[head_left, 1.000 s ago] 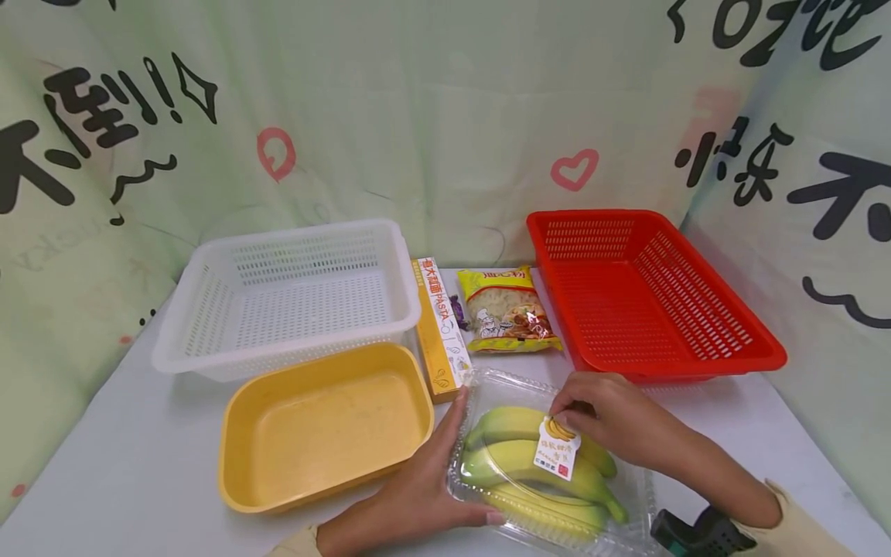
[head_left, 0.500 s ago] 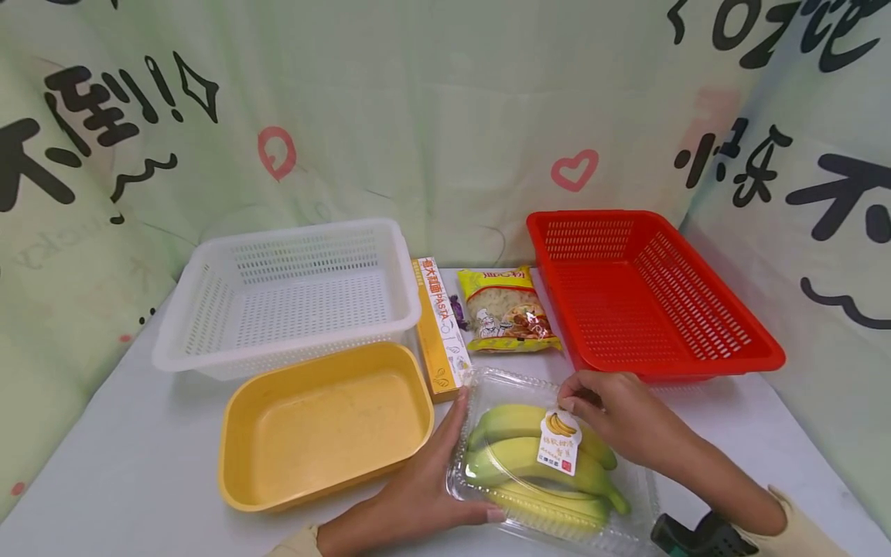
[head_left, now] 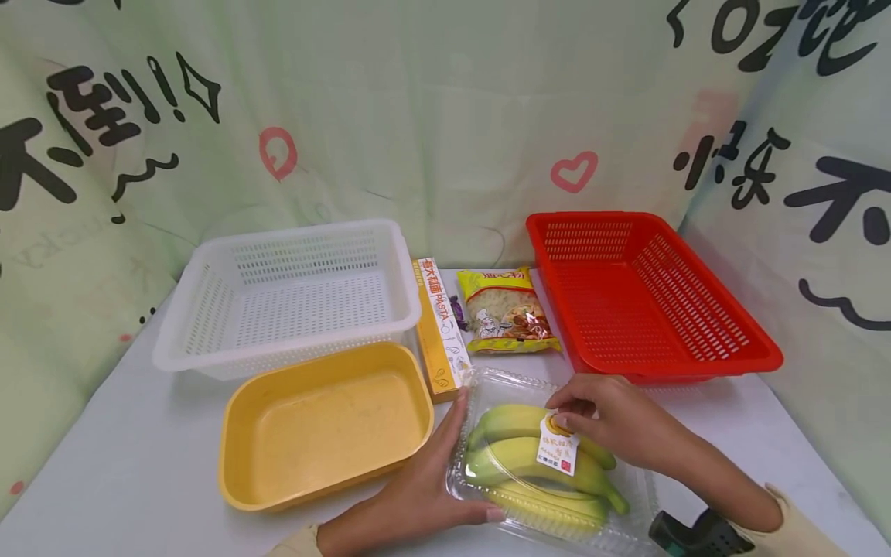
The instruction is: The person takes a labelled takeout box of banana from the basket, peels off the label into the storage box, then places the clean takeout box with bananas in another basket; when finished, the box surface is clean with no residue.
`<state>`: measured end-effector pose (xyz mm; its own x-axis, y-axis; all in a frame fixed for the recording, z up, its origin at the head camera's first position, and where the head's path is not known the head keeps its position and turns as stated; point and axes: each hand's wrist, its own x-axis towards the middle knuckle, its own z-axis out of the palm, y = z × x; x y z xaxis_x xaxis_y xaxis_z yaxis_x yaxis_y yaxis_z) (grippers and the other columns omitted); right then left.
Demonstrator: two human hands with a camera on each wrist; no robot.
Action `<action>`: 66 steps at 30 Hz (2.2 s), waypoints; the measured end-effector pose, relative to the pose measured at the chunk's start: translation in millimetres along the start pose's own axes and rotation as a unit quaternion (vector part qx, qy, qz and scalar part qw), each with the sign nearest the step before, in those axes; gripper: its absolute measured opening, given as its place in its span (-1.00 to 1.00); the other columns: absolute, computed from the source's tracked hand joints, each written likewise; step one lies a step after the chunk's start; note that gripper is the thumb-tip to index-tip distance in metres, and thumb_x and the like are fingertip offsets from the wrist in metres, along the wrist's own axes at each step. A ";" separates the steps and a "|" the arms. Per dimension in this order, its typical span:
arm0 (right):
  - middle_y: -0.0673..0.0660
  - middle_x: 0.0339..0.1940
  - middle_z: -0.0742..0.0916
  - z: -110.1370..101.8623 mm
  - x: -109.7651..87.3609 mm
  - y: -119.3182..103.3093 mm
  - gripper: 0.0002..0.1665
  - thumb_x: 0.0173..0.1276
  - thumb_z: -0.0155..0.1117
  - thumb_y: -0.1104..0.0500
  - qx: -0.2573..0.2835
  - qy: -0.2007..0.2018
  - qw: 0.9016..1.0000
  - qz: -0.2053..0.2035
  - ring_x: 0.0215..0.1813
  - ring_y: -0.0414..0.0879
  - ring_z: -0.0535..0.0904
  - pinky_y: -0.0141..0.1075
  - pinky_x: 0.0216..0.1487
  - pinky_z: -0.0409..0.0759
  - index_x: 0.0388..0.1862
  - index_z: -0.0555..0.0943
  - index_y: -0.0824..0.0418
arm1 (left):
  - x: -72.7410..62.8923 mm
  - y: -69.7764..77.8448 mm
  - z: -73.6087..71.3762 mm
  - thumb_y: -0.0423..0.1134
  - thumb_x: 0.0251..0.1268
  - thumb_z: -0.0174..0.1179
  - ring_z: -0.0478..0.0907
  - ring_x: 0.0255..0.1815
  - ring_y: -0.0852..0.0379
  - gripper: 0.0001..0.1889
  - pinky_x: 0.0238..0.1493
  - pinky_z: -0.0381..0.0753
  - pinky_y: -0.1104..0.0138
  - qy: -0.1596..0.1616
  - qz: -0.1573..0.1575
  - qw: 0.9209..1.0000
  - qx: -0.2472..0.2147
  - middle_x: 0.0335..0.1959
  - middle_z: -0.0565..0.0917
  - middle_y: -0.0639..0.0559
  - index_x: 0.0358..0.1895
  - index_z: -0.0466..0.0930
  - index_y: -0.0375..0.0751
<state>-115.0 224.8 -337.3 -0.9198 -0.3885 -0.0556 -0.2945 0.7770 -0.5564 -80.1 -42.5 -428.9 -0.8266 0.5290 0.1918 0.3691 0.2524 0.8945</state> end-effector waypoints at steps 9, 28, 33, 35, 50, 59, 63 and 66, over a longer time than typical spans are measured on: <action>-0.16 -0.41 0.67 2.6 -1.0 -0.5 -0.83 0.11 0.51 0.26 -0.021 0.030 0.999 -0.017 -0.36 -0.22 0.52 -0.43 -0.31 0.62 -0.32 0.73 0.07 | 0.7 -1.8 0.2 0.20 -0.14 0.51 -0.15 0.54 0.05 0.35 0.40 0.05 -0.06 0.006 0.014 1.000 0.011 0.59 -0.21 0.11 0.58 -0.38 0.11; -0.09 -0.35 0.72 -3.6 -10.4 5.7 -0.84 0.18 0.45 0.26 0.060 0.014 0.998 -0.032 -0.32 -0.19 0.58 -0.43 -0.29 0.65 -0.23 0.76 0.14 | -0.9 -3.9 -0.2 0.16 -0.11 0.50 -0.18 0.54 0.00 0.34 0.42 0.02 -0.04 -0.002 0.007 1.000 0.008 0.59 -0.22 0.07 0.58 -0.37 -0.01; -0.08 -0.36 0.72 -6.6 -9.5 12.8 -0.88 0.23 0.42 0.23 0.089 0.005 0.996 -0.030 -0.33 -0.16 0.59 -0.37 -0.29 0.66 -0.24 0.76 0.14 | -0.4 -4.4 -0.4 0.16 -0.10 0.50 -0.18 0.54 -0.01 0.34 0.41 0.03 -0.06 -0.004 0.014 1.000 0.009 0.59 -0.23 0.07 0.58 -0.38 -0.01; -0.07 -0.36 0.73 -6.5 -9.0 16.1 -0.88 0.24 0.42 0.20 0.104 0.001 0.994 -0.022 -0.34 -0.14 0.58 -0.35 -0.30 0.67 -0.23 0.75 0.16 | -0.7 -4.8 -0.2 0.15 -0.11 0.50 -0.18 0.54 -0.01 0.34 0.41 0.03 -0.07 -0.005 0.015 1.000 0.008 0.59 -0.23 0.07 0.58 -0.38 -0.01; 0.07 -0.29 0.76 -0.1 -14.5 43.6 -0.84 0.30 0.35 0.27 0.219 0.008 0.975 -0.033 -0.34 -0.08 0.64 -0.22 -0.28 0.70 -0.19 0.73 0.32 | -0.1 -4.1 -1.7 0.13 -0.16 0.53 -0.17 0.54 -0.01 0.36 0.39 0.03 -0.11 0.001 0.016 1.000 0.003 0.59 -0.22 0.10 0.58 -0.37 0.04; 0.04 -0.27 0.78 2.6 -16.5 48.9 -0.84 0.32 0.31 0.33 0.240 0.011 0.968 -0.074 -0.28 -0.11 0.66 -0.32 -0.21 0.68 -0.17 0.71 0.38 | -0.5 -4.5 -0.6 0.08 -0.18 0.56 -0.16 0.54 0.00 0.37 0.40 0.03 -0.07 0.000 0.012 1.000 -0.005 0.59 -0.20 0.10 0.58 -0.35 0.04; 0.05 -0.27 0.78 2.9 -14.8 50.6 -0.86 0.32 0.28 0.38 0.247 0.010 0.964 -0.101 -0.29 -0.12 0.66 -0.32 -0.21 0.68 -0.18 0.70 0.38 | -0.3 -4.8 -0.8 0.06 -0.17 0.57 -0.16 0.54 -0.01 0.36 0.41 0.04 -0.04 0.001 0.016 1.000 -0.002 0.59 -0.19 0.10 0.59 -0.34 0.03; 0.06 -0.28 0.77 1.6 -14.1 51.8 -0.86 0.32 0.27 0.41 0.249 0.009 0.961 -0.121 -0.28 -0.12 0.65 -0.33 -0.20 0.68 -0.18 0.70 0.39 | 0.6 -5.2 -1.1 0.06 -0.17 0.57 -0.16 0.54 0.00 0.36 0.42 0.04 -0.02 0.002 0.018 1.000 0.001 0.59 -0.19 0.09 0.59 -0.34 0.02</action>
<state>-116.9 269.7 -366.7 -0.8456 -0.5158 0.1375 -0.3438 0.3292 -0.8794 -83.0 -44.4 -433.1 -0.8147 0.5343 0.2254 0.3993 0.2351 0.8862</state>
